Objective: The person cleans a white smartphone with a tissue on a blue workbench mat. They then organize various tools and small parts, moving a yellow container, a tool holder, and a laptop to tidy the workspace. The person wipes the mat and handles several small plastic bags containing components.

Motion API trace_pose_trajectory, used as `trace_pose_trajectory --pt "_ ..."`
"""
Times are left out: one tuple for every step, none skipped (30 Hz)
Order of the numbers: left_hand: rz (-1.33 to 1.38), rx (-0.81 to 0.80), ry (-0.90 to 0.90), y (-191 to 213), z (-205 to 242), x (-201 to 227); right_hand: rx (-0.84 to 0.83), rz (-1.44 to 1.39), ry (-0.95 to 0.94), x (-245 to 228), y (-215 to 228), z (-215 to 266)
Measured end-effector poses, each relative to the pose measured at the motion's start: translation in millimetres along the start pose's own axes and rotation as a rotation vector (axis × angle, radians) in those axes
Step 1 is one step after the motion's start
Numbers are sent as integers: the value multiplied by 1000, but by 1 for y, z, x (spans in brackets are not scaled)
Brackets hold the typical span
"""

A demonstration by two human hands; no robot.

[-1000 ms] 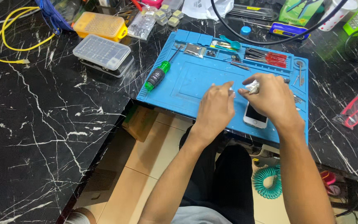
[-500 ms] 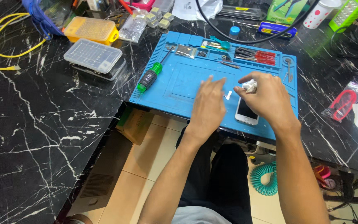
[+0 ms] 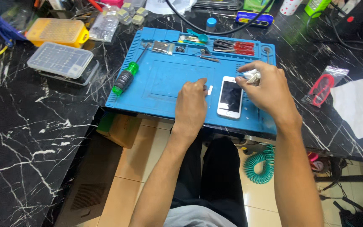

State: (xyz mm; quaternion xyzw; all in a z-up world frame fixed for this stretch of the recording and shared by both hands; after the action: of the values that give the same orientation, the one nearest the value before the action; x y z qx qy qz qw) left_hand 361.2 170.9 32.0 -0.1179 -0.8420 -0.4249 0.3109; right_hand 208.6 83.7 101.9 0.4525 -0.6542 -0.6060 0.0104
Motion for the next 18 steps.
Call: trace_pose_trajectory --pt "2 -4 -3 -2 -1 0 2 0 -5 2 0 -1" --pt "-38 -9 8 -4 -1 1 1 -6 9 3 -1 -1" --pt "-76 -13 20 -6 -2 1 -1 -13 23 4 -1 -2" --pt "-74 -16 17 -7 0 4 1 -12 18 6 -1 -2" --pt "-98 -6 27 -7 1 6 5 -37 18 7 -2 -2" --pt "-121 4 36 -6 3 8 9 -62 17 8 -2 -2" --pt "-122 3 32 -8 2 8 12 -63 15 8 -1 -2" --pt "-142 26 14 -10 1 8 15 -63 13 8 -1 -2" --pt "-161 49 -3 -12 1 9 18 -62 10 9 0 -1" --pt "-160 48 -6 -12 1 13 20 -62 8 11 0 0" --pt "-152 67 29 -11 0 16 29 -72 8 12 1 0" --pt "-143 87 63 -10 0 20 38 -82 9 14 1 1" --pt "-139 84 60 -10 -2 22 41 -79 5 16 3 2" --pt "-137 87 75 -9 -3 24 40 -77 6 17 5 4" --pt "-133 89 91 -9 -4 27 40 -74 6 19 7 5" --pt "-129 85 86 -8 -3 28 44 -71 1 21 11 8" --pt "-115 85 116 -7 -3 29 52 -75 -2 23 15 11" --pt "-101 85 146 -5 -2 30 60 -79 -6 25 19 14"
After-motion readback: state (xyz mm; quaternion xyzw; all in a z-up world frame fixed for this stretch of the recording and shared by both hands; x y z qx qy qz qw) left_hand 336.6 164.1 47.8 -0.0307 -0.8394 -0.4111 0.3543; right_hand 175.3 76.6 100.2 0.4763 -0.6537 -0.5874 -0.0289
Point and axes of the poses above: each hand's wrist, its own z-axis away from the middle knuckle, its own y-axis out of the back of the hand, x = y × z, the point moved 3 cm from there along -z, towards the middle knuckle, and after that the axes turned 3 degrees about z, right-handed, at the moved point
